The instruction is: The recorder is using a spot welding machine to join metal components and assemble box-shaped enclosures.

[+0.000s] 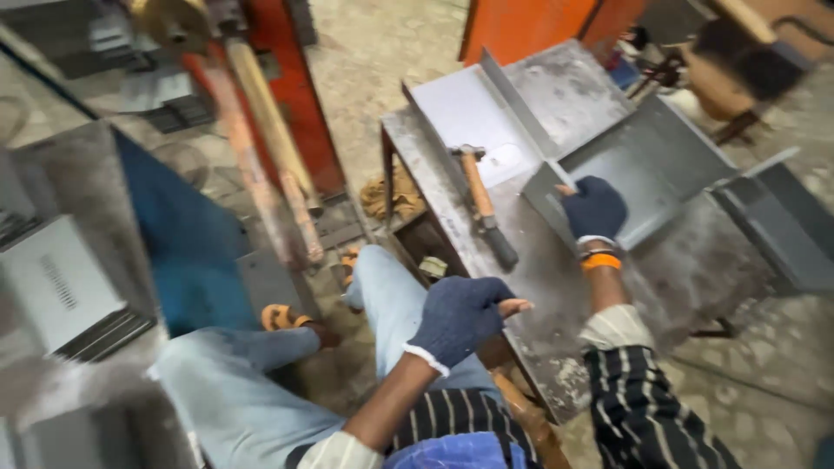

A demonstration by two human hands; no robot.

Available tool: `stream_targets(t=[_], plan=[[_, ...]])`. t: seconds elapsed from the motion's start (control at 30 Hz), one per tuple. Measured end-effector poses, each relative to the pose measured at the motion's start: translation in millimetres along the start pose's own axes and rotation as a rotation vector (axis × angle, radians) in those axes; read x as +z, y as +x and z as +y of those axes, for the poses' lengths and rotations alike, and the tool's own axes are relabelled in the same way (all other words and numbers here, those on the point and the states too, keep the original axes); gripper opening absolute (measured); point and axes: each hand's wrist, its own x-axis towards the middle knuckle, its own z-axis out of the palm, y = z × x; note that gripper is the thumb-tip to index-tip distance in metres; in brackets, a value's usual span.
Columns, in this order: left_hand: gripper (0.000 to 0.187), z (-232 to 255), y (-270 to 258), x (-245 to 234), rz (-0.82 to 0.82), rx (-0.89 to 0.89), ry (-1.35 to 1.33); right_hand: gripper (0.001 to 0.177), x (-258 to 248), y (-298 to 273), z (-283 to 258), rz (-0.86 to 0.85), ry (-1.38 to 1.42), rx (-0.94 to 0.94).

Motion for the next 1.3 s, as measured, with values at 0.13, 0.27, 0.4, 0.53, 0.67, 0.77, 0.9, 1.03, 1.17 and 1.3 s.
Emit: stream_targets(t=[0.13,0.27,0.4,0.53,0.67,0.77,0.9,1.03,1.17,1.3], plan=[[0.04,-20.2,1.2,5.5,0.029,-0.028,0.037,0.028,-28.3,-9.8,-36.3,0.243,0.037,-0.162],[0.04,-64.3,-9.8,2.3,0.051,-0.186,0.037,0.021,3.5,-48.8,-77.5,-0.027,0.31,-0.178],[0.034,-105.8,-38.2,-39.7,0.275,-0.212,0.113,0.017,45.9,-122.0,-186.3,-0.325,0.562,-0.404],[0.025,-165.4,-88.3,-99.2,0.573,-0.369,0.027,0.021,66.9,-183.9,-291.6,-0.87,0.829,-0.448],[0.032,-171.4,-143.6,-173.1,0.819,-0.601,-0.252,0.031,27.8,-206.3,-389.9,-1.172,1.092,-0.533],[0.032,-219.4,-207.5,-210.0,0.947,-0.371,0.359,0.032,-14.7,-207.8,-432.7,-1.306,1.272,-0.616],[0.048,-289.7,-346.2,-263.2,1.092,-0.482,0.883,0.028,-17.0,-218.5,-444.6,-1.154,1.101,-0.903],[0.11,-292.1,-429.5,-345.8,0.884,-1.42,1.633,0.033,8.3,-228.2,-422.7,-1.294,1.133,-0.827],[0.12,-187.5,-400.3,-330.5,0.872,-1.419,1.44,0.033,31.1,-228.3,-410.0,-1.325,1.12,-0.772],[0.113,-154.7,-360.2,-317.6,0.811,-1.46,1.431,0.03,22.5,-223.0,-415.5,-1.312,1.085,-0.742]])
